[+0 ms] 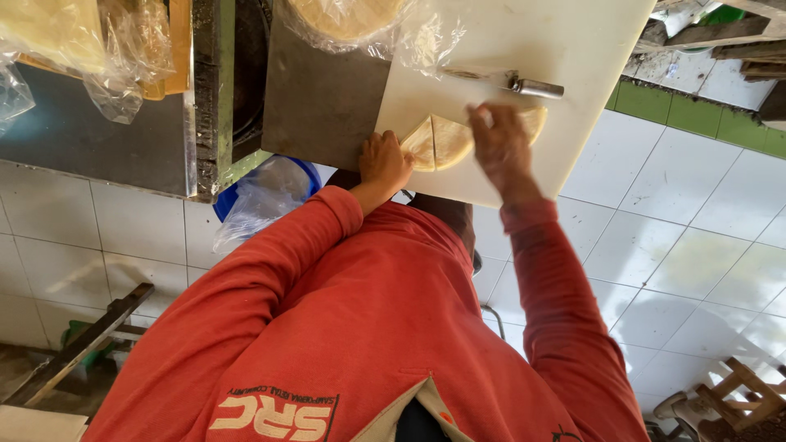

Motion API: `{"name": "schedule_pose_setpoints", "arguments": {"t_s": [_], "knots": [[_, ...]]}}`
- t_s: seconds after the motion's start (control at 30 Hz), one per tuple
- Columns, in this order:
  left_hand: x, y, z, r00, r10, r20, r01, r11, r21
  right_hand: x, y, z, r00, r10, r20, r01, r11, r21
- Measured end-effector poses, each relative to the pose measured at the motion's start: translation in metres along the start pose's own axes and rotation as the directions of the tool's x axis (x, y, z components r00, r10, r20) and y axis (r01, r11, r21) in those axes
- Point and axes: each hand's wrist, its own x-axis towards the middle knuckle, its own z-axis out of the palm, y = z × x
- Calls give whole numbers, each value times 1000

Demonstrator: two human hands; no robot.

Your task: The person picks up thin dough sheets from a stack, places them on a cutting board, and uses a knife to cut them into triangular segments.

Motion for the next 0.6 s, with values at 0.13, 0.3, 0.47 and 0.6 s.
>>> {"name": "schedule_pose_setpoints", "arguments": {"t_s": [0.13, 0.3, 0.47, 0.6], "knots": [[1, 4, -3, 1000, -14, -13, 14, 1000, -15, -23, -49, 9, 997, 5, 77, -12, 996, 88], [-2, 12, -6, 999, -31, -8, 31, 999, 6, -26, -60, 17, 998, 48, 37, -50, 996, 73], [0, 14, -5, 999, -39, -8, 39, 999, -2, -25, -62, 15, 995, 89, 37, -92, 990, 104], [8, 12, -2, 999, -35, 35, 37, 998, -47, -24, -65, 17, 993, 112, 31, -115, 986, 117]]}}
